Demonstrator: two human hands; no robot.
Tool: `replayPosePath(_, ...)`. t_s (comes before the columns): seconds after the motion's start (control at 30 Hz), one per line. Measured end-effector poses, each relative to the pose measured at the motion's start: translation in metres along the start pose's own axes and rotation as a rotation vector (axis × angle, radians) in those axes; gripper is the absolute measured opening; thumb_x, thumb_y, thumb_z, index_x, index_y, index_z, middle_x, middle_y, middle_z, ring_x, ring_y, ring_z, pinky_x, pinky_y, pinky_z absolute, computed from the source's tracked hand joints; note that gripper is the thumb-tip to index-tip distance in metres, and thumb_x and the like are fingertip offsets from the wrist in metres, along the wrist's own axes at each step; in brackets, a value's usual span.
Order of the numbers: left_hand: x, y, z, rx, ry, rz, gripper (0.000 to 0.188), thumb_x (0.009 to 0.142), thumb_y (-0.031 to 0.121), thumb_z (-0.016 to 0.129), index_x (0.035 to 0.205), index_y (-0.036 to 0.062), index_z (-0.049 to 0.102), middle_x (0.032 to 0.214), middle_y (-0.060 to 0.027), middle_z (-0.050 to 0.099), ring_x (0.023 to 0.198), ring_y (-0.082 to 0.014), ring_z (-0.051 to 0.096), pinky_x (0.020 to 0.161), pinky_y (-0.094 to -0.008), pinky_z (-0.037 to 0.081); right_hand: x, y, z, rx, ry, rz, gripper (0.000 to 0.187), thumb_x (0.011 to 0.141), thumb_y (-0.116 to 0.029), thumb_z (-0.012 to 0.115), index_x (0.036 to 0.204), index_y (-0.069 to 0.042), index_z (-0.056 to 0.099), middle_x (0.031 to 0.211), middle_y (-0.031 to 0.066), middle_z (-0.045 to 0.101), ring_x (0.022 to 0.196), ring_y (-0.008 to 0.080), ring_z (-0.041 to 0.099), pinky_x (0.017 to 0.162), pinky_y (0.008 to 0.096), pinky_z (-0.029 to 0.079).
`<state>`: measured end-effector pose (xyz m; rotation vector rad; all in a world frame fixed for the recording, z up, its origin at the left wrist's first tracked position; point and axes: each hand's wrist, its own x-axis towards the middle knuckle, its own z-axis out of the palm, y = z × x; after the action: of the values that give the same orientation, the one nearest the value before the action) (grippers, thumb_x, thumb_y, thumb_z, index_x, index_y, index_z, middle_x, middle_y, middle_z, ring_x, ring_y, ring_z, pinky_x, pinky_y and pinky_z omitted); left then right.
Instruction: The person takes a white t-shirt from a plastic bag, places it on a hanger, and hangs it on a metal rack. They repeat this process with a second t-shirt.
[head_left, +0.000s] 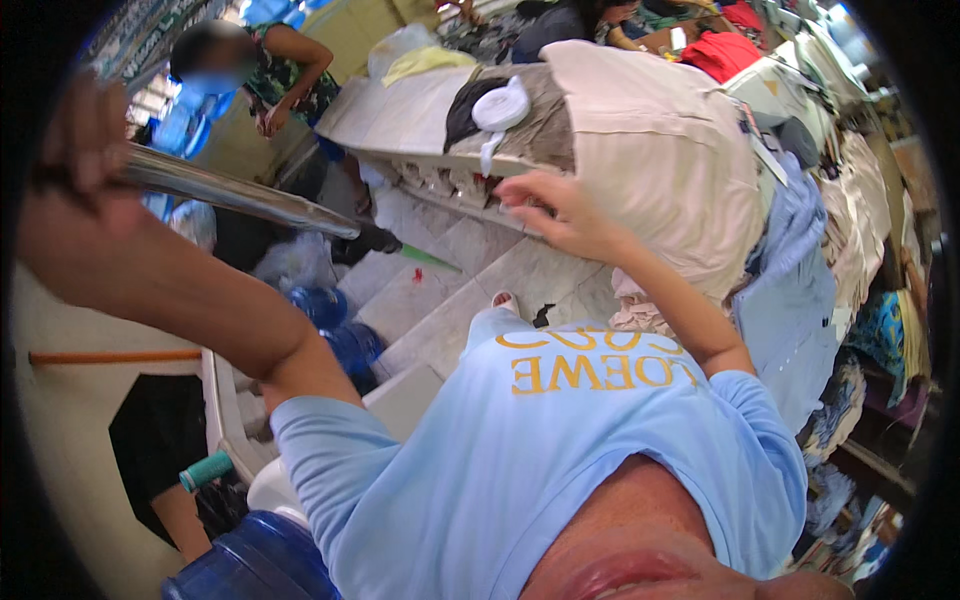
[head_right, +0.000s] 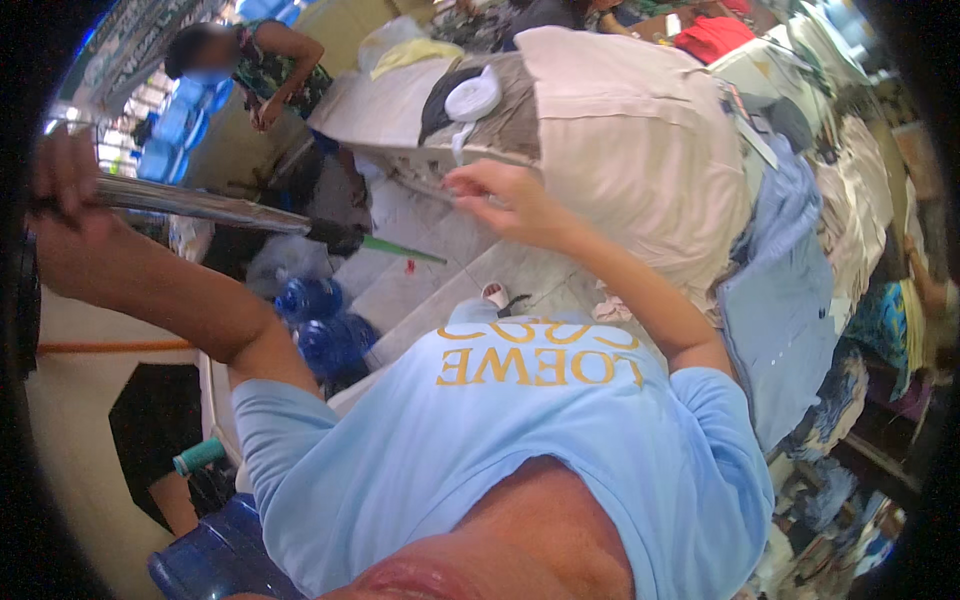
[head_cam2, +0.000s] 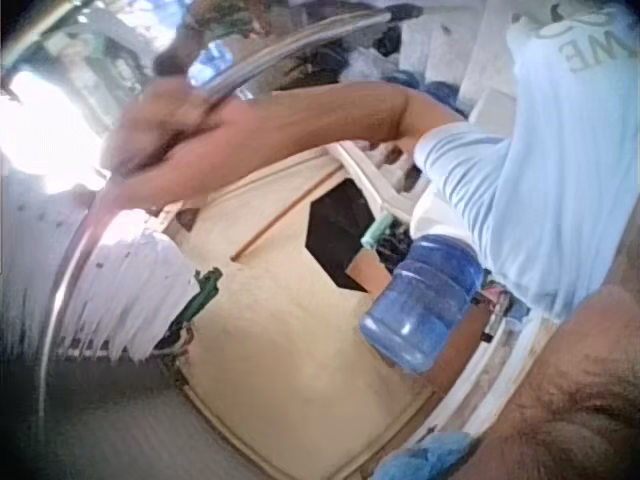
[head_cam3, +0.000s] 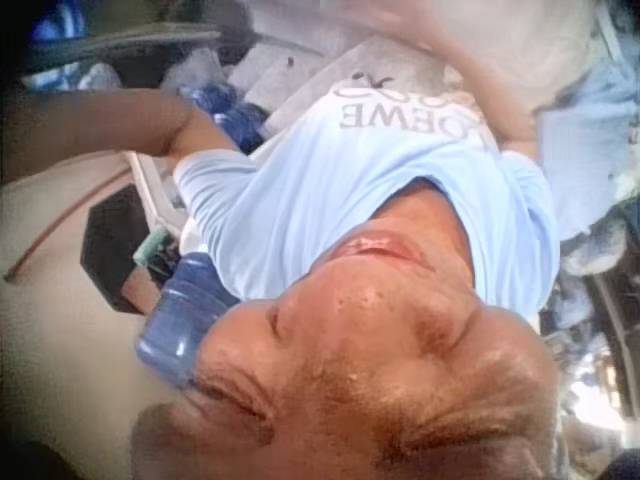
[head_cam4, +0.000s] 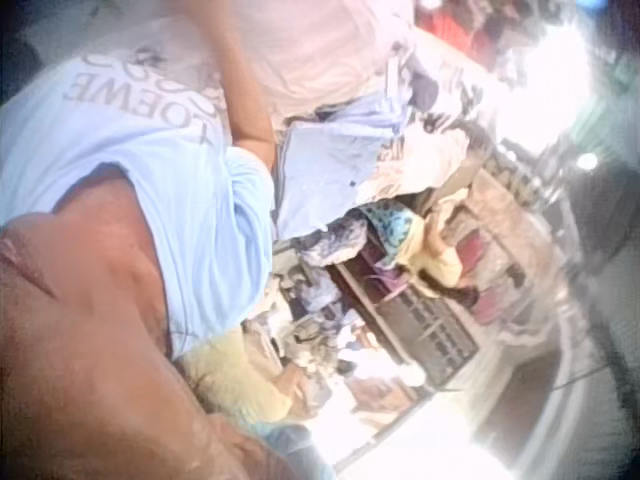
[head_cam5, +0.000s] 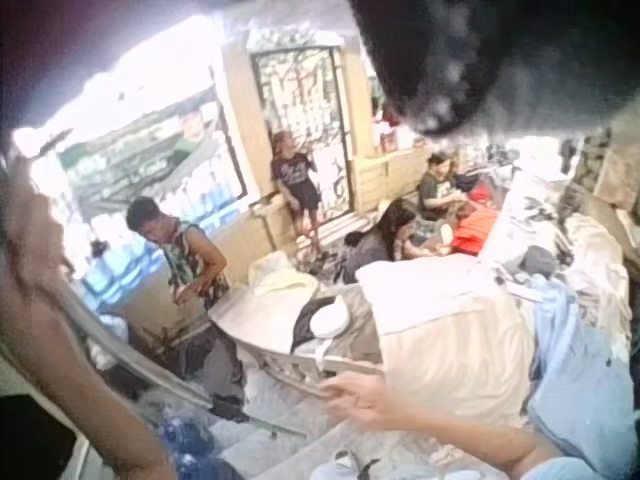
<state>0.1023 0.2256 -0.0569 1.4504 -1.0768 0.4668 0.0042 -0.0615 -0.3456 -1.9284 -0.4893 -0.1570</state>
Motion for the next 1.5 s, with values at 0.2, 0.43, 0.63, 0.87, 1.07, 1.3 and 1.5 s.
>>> replayPosePath(0.2, -0.112, -0.083, 0.018, 0.044, 0.487, -0.254, 0.044, 0.082, 0.053, 0.062, 0.081, 0.0101, 0.052, 0.054, 0.0017, 0.040, 0.040, -0.0084, 0.033, 0.038, -0.0246, 0.026, -0.036, 0.037, 0.002, 0.031, 0.194, 0.346, 0.020, 0.088, -0.001, 0.056, 0.109, -0.001, 0.058, 0.095, 0.0053, 0.063, 0.088, 0.0117, 0.060, 0.079, 0.0249, 0.047)
replayPosePath(0.43, -0.177, -0.163, 0.019, 0.200, 0.678, -0.332, 0.035, 0.088, 0.033, 0.063, 0.069, 0.0112, 0.044, 0.049, 0.0011, 0.036, 0.039, -0.0075, 0.034, 0.035, -0.0227, 0.028, 0.004, 0.044, 0.020, 0.028, 0.251, 0.338, 0.018, 0.085, -0.002, 0.059, 0.103, -0.003, 0.061, 0.096, 0.0080, 0.062, 0.088, 0.0167, 0.060, 0.079, 0.0283, 0.047)
replayPosePath(0.63, -0.195, -0.185, 0.011, 0.308, 0.722, -0.360, 0.037, 0.092, 0.032, 0.059, 0.067, 0.0093, 0.044, 0.048, -0.0004, 0.038, 0.039, -0.0074, 0.035, 0.036, -0.0219, 0.030, 0.037, 0.064, 0.036, -0.195, 0.238, 0.215, 0.021, 0.080, -0.002, 0.061, 0.102, -0.004, 0.061, 0.101, 0.0110, 0.060, 0.094, 0.0257, 0.060, 0.082, 0.0331, 0.047)
replayPosePath(0.87, -0.198, -0.206, -0.044, 0.270, 0.712, -0.338, 0.028, 0.092, 0.028, 0.060, 0.076, 0.0074, 0.048, 0.050, -0.0006, 0.040, 0.040, -0.0072, 0.037, 0.036, -0.0213, 0.032, 0.053, 0.081, 0.061, -0.229, 0.166, 0.235, 0.016, 0.080, 0.002, 0.058, 0.096, -0.001, 0.061, 0.094, 0.0108, 0.062, 0.087, 0.0233, 0.061, 0.077, 0.0307, 0.047)
replayPosePath(1.07, -0.230, -0.239, -0.102, 0.248, 0.735, -0.326, 0.022, 0.093, 0.025, 0.058, 0.086, 0.0052, 0.051, 0.053, -0.0004, 0.042, 0.041, -0.0065, 0.038, 0.035, -0.0211, 0.032, 0.101, 0.092, 0.122, -0.091, 0.110, 0.237, 0.014, 0.083, 0.003, 0.056, 0.095, -0.001, 0.061, 0.090, 0.0093, 0.063, 0.083, 0.0175, 0.062, 0.071, 0.0268, 0.048)
replayPosePath(1.3, -0.239, -0.287, -0.154, 0.367, 0.806, -0.358, 0.021, 0.093, 0.024, 0.058, 0.084, 0.0062, 0.050, 0.052, 0.0000, 0.043, 0.040, -0.0060, 0.038, 0.035, -0.0213, 0.030, 0.176, 0.138, 0.180, 0.055, 0.043, 0.275, 0.014, 0.086, 0.002, 0.055, 0.098, 0.000, 0.061, 0.086, 0.0082, 0.064, 0.078, 0.0134, 0.061, 0.071, 0.0252, 0.048)
replayPosePath(1.5, -0.261, -0.371, -0.208, 0.321, 0.876, -0.321, 0.021, 0.093, 0.023, 0.058, 0.082, 0.0067, 0.050, 0.052, 0.0017, 0.039, 0.040, -0.0053, 0.034, 0.035, -0.0222, 0.028, 0.214, 0.212, 0.225, 0.149, 0.102, 0.311, 0.017, 0.087, 0.003, 0.053, 0.101, 0.001, 0.060, 0.082, 0.0071, 0.064, 0.072, 0.0117, 0.060, 0.067, 0.0248, 0.048)
